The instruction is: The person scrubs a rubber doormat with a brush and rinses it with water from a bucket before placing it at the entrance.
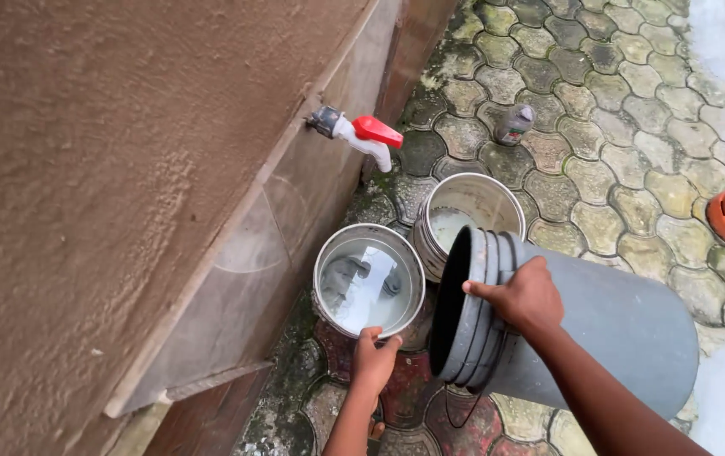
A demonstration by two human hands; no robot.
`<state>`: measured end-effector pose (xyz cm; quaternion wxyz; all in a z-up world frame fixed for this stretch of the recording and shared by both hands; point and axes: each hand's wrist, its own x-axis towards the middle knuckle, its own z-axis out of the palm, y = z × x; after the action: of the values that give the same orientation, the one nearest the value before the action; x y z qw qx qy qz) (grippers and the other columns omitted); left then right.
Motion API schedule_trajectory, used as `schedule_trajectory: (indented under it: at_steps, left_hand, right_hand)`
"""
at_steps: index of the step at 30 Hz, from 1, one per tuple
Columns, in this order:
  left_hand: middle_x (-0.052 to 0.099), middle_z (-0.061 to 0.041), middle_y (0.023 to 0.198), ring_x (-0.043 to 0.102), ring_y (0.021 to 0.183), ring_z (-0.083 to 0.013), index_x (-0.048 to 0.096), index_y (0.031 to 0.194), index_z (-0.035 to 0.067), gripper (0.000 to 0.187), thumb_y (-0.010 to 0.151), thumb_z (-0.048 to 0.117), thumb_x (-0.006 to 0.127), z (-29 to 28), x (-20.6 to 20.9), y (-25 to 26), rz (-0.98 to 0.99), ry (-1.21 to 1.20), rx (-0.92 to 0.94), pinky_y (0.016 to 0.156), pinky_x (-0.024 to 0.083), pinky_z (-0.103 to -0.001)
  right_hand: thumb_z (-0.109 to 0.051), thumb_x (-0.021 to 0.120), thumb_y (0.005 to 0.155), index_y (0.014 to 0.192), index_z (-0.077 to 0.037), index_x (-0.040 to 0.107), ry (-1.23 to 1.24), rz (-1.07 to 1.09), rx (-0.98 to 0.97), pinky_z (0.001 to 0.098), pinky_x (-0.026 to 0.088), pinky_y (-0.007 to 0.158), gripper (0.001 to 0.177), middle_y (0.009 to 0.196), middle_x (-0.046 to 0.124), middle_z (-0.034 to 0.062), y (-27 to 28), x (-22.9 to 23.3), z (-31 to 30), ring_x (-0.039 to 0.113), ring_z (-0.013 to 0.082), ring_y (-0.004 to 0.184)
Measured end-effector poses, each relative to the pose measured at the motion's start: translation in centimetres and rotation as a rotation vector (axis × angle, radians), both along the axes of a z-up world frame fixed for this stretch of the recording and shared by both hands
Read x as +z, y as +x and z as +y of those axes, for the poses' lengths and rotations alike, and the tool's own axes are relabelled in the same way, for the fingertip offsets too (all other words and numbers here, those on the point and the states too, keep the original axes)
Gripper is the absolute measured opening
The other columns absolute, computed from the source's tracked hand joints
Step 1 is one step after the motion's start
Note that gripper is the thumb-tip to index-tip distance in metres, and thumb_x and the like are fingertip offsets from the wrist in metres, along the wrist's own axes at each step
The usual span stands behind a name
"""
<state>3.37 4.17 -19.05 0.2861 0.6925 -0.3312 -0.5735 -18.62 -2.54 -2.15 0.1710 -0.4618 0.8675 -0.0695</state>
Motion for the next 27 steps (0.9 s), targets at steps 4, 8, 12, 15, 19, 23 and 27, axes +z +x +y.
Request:
schedule_trajectory:
  at_steps: [4,8,12,15,19,23,27]
  left_hand:
    - [0.061,-0.01,0.143,0.058,0.134,-0.0248,0.054,0.139,0.009,0.061,0.086,0.032,0.074,0.2,-1.3,2.0,-0.07,0.038,-0.001,0.11,0.045,-0.038]
    - [0.065,-0.01,0.138,0.061,0.131,-0.0264,0.055,0.138,0.011,0.06,0.086,0.032,0.075,-1.0,-1.3,3.8,-0.154,0.046,-0.023,0.108,0.047,-0.038]
    - [0.062,-0.013,0.14,0.058,0.132,-0.0302,0.056,0.136,0.011,0.057,0.086,0.03,0.075,-0.8,-2.4,5.2,-0.239,-0.062,-0.03,0.109,0.046,-0.041]
    - [0.057,-0.013,0.144,0.054,0.134,-0.0316,0.054,0.138,0.011,0.056,0.088,0.028,0.073,-2.0,-1.6,6.1,-0.233,-0.09,-0.003,0.109,0.045,-0.044]
    - [0.055,-0.013,0.147,0.053,0.136,-0.0324,0.052,0.14,0.013,0.056,0.089,0.026,0.071,-2.1,-1.2,6.5,-0.238,-0.094,0.017,0.111,0.044,-0.045]
    - [0.057,-0.014,0.146,0.054,0.136,-0.0325,0.053,0.14,0.013,0.056,0.088,0.025,0.071,-2.2,-1.4,6.1,-0.236,-0.123,0.018,0.111,0.044,-0.044]
    - [0.056,-0.013,0.147,0.054,0.136,-0.032,0.052,0.14,0.013,0.058,0.087,0.025,0.072,-1.9,-0.9,5.1,-0.219,-0.13,0.016,0.112,0.043,-0.043]
  right_hand:
    - [-0.063,0.093,0.057,0.121,0.005,0.047,0.045,0.029,0.073,0.0502,0.056,0.089,0.104,0.121,0.064,0.0263,3.5,0.6,-1.4,0.069,0.041,0.108]
    - [-0.062,0.094,0.058,0.123,0.004,0.045,0.031,0.048,0.143,0.0507,0.055,0.089,0.105,0.125,0.06,0.0258,5.9,1.0,-3.1,0.066,0.0422,0.11]
    - [-0.062,0.092,0.06,0.125,0.003,0.044,0.03,0.084,0.227,0.0514,0.055,0.089,0.104,0.127,0.058,0.0255,7.0,0.5,-3.2,0.066,0.0433,0.109]
    - [-0.061,0.092,0.06,0.125,0.003,0.044,0.006,0.102,0.281,0.0516,0.056,0.088,0.104,0.127,0.058,0.026,7.5,0.6,-4.5,0.067,0.0435,0.108]
    - [-0.059,0.093,0.06,0.125,0.003,0.043,-0.01,0.11,0.311,0.0516,0.056,0.087,0.103,0.128,0.057,0.0263,7.5,0.7,-5.1,0.066,0.0437,0.108]
    - [-0.059,0.093,0.061,0.125,0.003,0.044,-0.016,0.113,0.317,0.0514,0.056,0.088,0.102,0.128,0.057,0.0261,7.5,1.4,-4.9,0.066,0.0437,0.109]
    - [-0.061,0.092,0.059,0.123,0.005,0.045,-0.067,0.076,0.283,0.0516,0.055,0.09,0.103,0.128,0.056,0.0283,5.8,0.7,-4.3,0.065,0.0444,0.11]
